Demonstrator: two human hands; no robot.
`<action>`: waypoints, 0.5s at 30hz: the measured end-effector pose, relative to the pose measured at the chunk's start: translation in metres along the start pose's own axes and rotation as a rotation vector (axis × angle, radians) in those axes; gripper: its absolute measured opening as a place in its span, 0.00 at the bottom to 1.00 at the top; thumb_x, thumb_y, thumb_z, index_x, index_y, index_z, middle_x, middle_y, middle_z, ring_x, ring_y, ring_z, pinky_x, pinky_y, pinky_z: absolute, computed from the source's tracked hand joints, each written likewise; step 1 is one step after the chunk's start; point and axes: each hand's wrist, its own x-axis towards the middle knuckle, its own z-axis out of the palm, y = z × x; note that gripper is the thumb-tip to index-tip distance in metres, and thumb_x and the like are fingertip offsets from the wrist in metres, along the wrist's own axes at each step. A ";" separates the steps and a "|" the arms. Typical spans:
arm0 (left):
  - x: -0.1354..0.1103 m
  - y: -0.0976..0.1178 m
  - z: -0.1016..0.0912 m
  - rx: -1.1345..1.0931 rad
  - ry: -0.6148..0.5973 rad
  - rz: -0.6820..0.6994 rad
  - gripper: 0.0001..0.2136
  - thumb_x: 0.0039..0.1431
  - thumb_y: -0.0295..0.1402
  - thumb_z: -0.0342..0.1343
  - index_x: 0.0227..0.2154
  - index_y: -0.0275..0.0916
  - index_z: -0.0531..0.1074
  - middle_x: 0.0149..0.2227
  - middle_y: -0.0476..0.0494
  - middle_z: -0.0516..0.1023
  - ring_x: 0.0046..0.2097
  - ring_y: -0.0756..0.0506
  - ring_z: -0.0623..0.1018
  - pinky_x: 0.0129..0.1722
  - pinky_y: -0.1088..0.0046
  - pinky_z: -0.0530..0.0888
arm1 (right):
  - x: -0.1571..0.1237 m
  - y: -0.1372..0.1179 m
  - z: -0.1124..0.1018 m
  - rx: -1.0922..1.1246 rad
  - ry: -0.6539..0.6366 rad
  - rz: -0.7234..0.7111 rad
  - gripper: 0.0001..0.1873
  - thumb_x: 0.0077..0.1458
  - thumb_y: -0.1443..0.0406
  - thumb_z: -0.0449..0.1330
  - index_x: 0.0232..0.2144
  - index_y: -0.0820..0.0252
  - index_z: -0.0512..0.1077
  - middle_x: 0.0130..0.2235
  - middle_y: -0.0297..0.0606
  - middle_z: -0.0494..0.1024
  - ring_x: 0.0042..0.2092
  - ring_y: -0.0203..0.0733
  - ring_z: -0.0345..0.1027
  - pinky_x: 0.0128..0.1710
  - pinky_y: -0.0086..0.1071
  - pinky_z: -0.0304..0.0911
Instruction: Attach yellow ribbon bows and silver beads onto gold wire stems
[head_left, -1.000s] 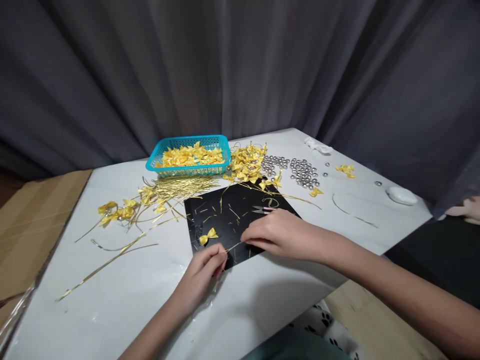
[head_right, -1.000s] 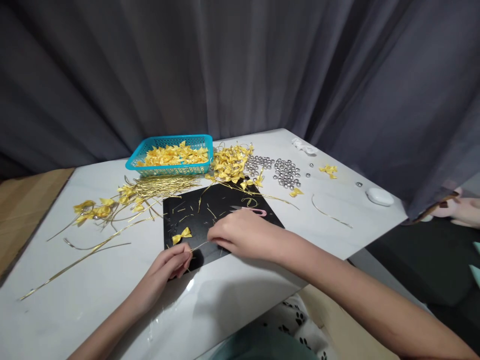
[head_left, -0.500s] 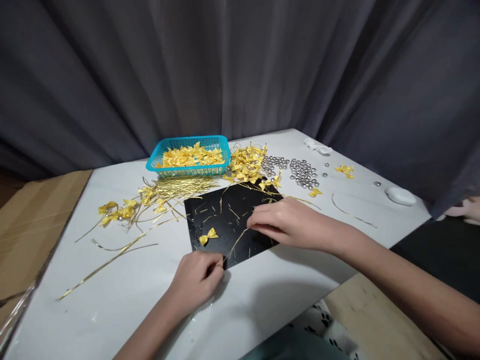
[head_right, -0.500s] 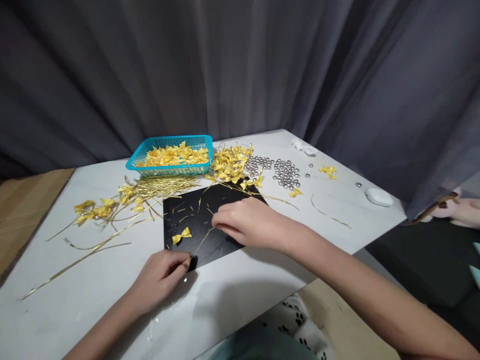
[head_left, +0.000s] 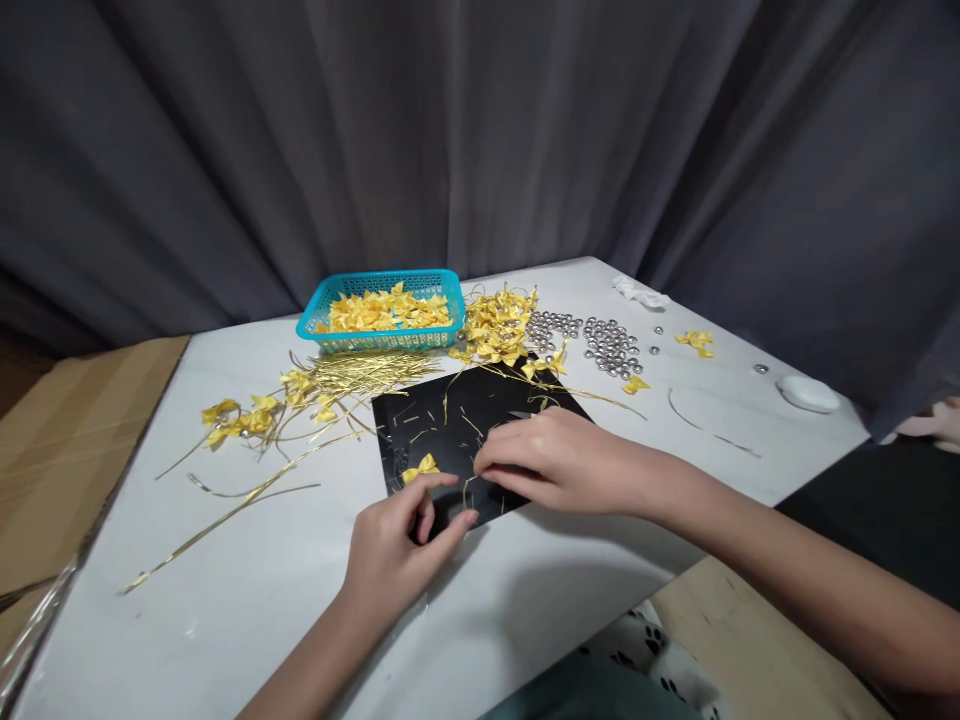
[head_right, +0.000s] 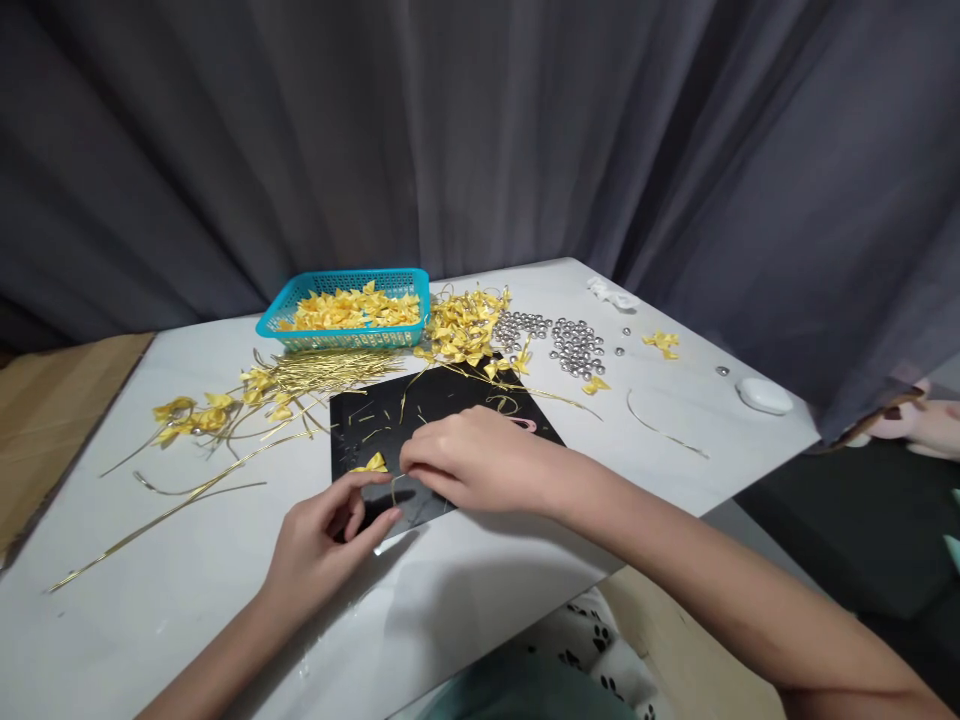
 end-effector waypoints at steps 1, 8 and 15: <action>0.000 0.000 0.001 -0.005 -0.010 0.015 0.12 0.55 0.40 0.55 0.39 0.39 0.73 0.16 0.57 0.60 0.19 0.51 0.64 0.23 0.77 0.61 | 0.001 -0.001 0.001 0.008 0.001 -0.007 0.09 0.59 0.69 0.52 0.35 0.61 0.73 0.35 0.36 0.77 0.35 0.36 0.70 0.30 0.26 0.56; 0.002 0.001 0.000 -0.058 -0.017 0.079 0.11 0.61 0.36 0.50 0.31 0.39 0.76 0.25 0.47 0.77 0.23 0.49 0.70 0.26 0.75 0.64 | 0.003 0.002 0.004 -0.108 -0.049 0.028 0.08 0.58 0.70 0.52 0.33 0.62 0.72 0.33 0.35 0.76 0.33 0.36 0.71 0.26 0.27 0.54; 0.004 0.004 0.003 -0.129 0.008 -0.041 0.13 0.61 0.35 0.46 0.29 0.37 0.75 0.21 0.49 0.72 0.24 0.50 0.70 0.26 0.77 0.63 | 0.018 0.035 0.014 -0.529 0.308 -0.184 0.17 0.53 0.79 0.44 0.37 0.63 0.68 0.23 0.34 0.74 0.21 0.36 0.67 0.21 0.29 0.54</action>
